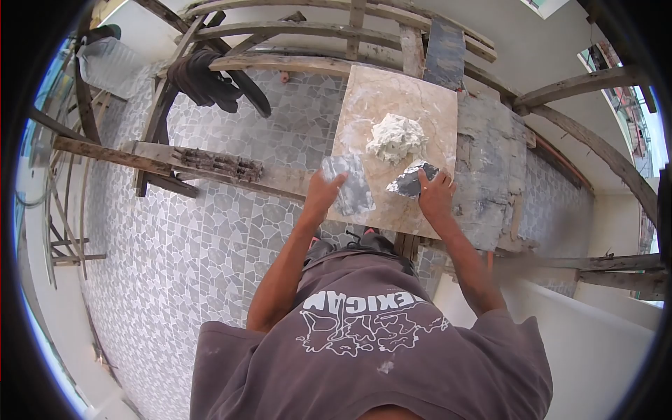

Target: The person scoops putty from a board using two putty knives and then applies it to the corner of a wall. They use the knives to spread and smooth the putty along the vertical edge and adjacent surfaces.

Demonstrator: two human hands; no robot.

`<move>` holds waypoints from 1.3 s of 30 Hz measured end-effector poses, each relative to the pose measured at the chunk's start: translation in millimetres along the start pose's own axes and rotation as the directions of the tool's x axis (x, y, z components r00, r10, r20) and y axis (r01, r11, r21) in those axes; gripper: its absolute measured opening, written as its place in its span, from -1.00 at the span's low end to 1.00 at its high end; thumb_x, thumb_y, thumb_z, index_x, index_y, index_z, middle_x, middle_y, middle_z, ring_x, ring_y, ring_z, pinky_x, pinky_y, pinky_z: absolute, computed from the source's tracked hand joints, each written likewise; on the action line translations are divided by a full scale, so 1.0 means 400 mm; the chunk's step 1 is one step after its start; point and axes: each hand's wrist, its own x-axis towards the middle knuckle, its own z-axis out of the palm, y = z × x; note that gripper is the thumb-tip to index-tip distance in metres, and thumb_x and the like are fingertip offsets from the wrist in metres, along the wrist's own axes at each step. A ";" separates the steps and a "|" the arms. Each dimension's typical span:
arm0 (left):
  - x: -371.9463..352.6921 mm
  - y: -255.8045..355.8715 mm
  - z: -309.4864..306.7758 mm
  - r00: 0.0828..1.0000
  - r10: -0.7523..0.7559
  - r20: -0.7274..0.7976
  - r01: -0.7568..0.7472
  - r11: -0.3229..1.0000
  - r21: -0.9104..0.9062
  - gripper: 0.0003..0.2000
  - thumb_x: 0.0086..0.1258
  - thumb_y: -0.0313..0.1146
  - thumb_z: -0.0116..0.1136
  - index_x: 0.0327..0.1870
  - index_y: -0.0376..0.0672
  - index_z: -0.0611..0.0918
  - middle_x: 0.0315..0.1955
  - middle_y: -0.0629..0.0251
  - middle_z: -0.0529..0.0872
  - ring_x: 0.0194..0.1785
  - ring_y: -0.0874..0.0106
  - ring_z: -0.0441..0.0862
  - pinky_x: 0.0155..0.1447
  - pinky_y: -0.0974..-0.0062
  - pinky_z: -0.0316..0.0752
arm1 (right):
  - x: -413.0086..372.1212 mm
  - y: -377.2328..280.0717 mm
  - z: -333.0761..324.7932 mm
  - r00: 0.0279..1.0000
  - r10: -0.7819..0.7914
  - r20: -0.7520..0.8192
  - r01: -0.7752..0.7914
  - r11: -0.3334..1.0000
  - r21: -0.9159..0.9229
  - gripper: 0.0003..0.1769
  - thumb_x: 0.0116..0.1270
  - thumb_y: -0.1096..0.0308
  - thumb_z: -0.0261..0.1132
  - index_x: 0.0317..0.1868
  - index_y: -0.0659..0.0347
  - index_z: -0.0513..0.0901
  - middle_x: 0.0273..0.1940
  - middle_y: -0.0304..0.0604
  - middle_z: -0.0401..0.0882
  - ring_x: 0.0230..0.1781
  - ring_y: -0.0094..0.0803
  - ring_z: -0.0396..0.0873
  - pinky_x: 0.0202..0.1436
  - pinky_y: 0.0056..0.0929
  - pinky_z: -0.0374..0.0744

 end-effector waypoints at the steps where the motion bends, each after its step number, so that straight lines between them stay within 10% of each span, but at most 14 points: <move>1: 0.004 0.001 0.003 1.000 -0.029 -0.012 0.028 0.999 -0.039 -0.74 0.38 -0.42 0.23 0.02 -0.34 0.60 -0.23 0.24 0.72 -0.22 0.50 0.65 -0.15 0.47 0.52 | 0.005 0.004 -0.003 1.000 0.003 -0.020 -0.004 0.998 -0.067 -0.47 0.25 0.35 0.26 0.27 -0.02 0.53 0.13 0.26 0.31 0.11 0.20 0.42 0.09 0.00 0.50; 5: 0.016 0.027 0.008 0.991 -0.128 -0.049 0.116 0.974 -0.195 -0.72 0.42 -0.43 0.20 0.08 -0.34 0.55 -0.18 0.19 0.70 -0.18 0.44 0.69 -0.17 0.43 0.60 | 0.029 0.054 -0.043 0.991 -0.081 -0.110 0.112 0.940 0.323 -0.60 0.36 0.13 0.27 0.10 0.16 0.63 0.11 0.30 0.47 0.05 0.08 0.54 0.01 -0.15 0.53; 8: 0.029 0.032 0.021 0.985 -0.171 -0.031 0.151 0.931 -0.333 -0.69 0.43 -0.44 0.19 0.12 -0.36 0.50 -0.13 0.16 0.68 -0.15 0.38 0.71 -0.17 0.39 0.67 | 0.069 0.035 -0.211 0.857 0.205 0.472 -0.483 0.636 0.601 -0.55 0.40 0.04 0.28 -0.15 0.36 0.67 -0.27 0.17 0.66 -0.28 -0.18 0.62 -0.21 -0.27 0.53; 9: 0.032 0.036 0.029 0.984 -0.179 -0.019 0.159 0.911 -0.380 -0.68 0.43 -0.44 0.18 0.13 -0.37 0.48 -0.12 0.14 0.67 -0.14 0.36 0.72 -0.16 0.38 0.70 | 0.058 0.031 -0.222 0.901 0.216 0.377 -0.431 0.553 0.713 -0.50 0.45 0.05 0.27 -0.31 0.44 0.65 -0.59 -0.01 0.58 -0.53 -0.38 0.50 -0.36 -0.30 0.47; 12: 0.036 0.046 0.063 0.979 -0.198 0.056 0.202 0.866 -0.457 -0.68 0.45 -0.43 0.17 0.12 -0.40 0.47 -0.07 0.13 0.66 -0.11 0.35 0.72 -0.10 0.35 0.72 | 0.031 0.004 -0.270 0.951 0.204 0.231 -0.297 0.405 0.865 -0.56 0.45 0.12 0.28 -0.33 0.43 0.65 -0.55 -0.06 0.60 -0.48 -0.52 0.44 -0.39 -0.33 0.44; 17: 0.036 0.070 0.110 0.948 -0.213 0.235 0.312 0.760 -0.571 -0.70 0.51 -0.44 0.05 0.16 -0.44 0.45 -0.05 0.10 0.67 -0.08 0.33 0.73 -0.02 0.34 0.73 | -0.018 -0.062 -0.306 0.987 0.073 -0.142 0.101 0.403 0.910 -0.74 0.45 0.35 0.25 0.01 0.38 0.63 -0.13 0.09 0.69 -0.09 -0.36 0.64 -0.04 -0.41 0.56; 19: 0.027 0.089 0.118 0.930 -0.195 0.312 0.355 0.695 -0.625 -0.70 0.52 -0.45 0.03 0.16 -0.46 0.46 -0.05 0.08 0.67 -0.07 0.32 0.74 0.01 0.35 0.73 | -0.010 -0.075 -0.335 0.936 -0.160 -0.313 0.349 0.318 0.881 -0.46 0.30 0.58 0.28 0.31 0.29 0.48 0.27 0.14 0.50 0.33 -0.09 0.48 0.36 -0.30 0.44; 23: 0.020 0.119 0.120 0.917 -0.158 0.367 0.371 0.676 -0.636 -0.70 0.52 -0.43 0.03 0.14 -0.47 0.47 -0.07 0.04 0.68 -0.10 0.31 0.74 -0.01 0.35 0.74 | -0.016 -0.083 -0.330 0.840 -0.382 -0.386 0.522 0.371 0.768 -0.25 0.05 0.64 0.31 0.35 0.25 0.45 0.37 0.08 0.40 0.44 0.01 0.32 0.51 -0.12 0.28; 34: -0.020 0.183 0.111 0.958 -0.096 0.271 0.212 0.872 -0.441 -0.71 0.45 -0.41 0.16 0.05 -0.46 0.51 -0.19 0.13 0.71 -0.22 0.41 0.75 -0.18 0.46 0.73 | 0.024 0.018 -0.222 0.875 -0.396 -0.278 0.475 0.591 0.652 -0.12 -0.11 0.79 0.29 0.36 0.24 0.42 0.34 0.09 0.42 0.37 0.03 0.40 0.42 -0.12 0.42; 36: -0.026 0.225 0.108 0.966 -0.053 0.255 0.171 0.867 -0.467 -0.72 0.44 -0.39 0.19 0.01 -0.43 0.53 -0.21 0.15 0.71 -0.24 0.43 0.74 -0.20 0.46 0.72 | 0.035 0.054 -0.165 0.832 -0.446 -0.329 0.553 0.630 0.544 -0.35 0.09 0.75 0.26 0.27 0.30 0.50 0.21 0.13 0.54 0.20 -0.05 0.56 0.28 -0.17 0.53; 39: 0.006 0.235 0.089 0.980 0.003 0.199 0.084 0.900 -0.428 -0.74 0.45 -0.38 0.19 -0.01 -0.40 0.53 -0.24 0.17 0.71 -0.28 0.46 0.73 -0.23 0.48 0.70 | 0.015 0.066 -0.142 0.998 -0.059 0.037 0.007 0.616 0.788 -0.64 0.32 0.59 0.25 0.14 0.32 0.59 0.04 0.01 0.66 -0.02 -0.27 0.65 0.11 -0.32 0.58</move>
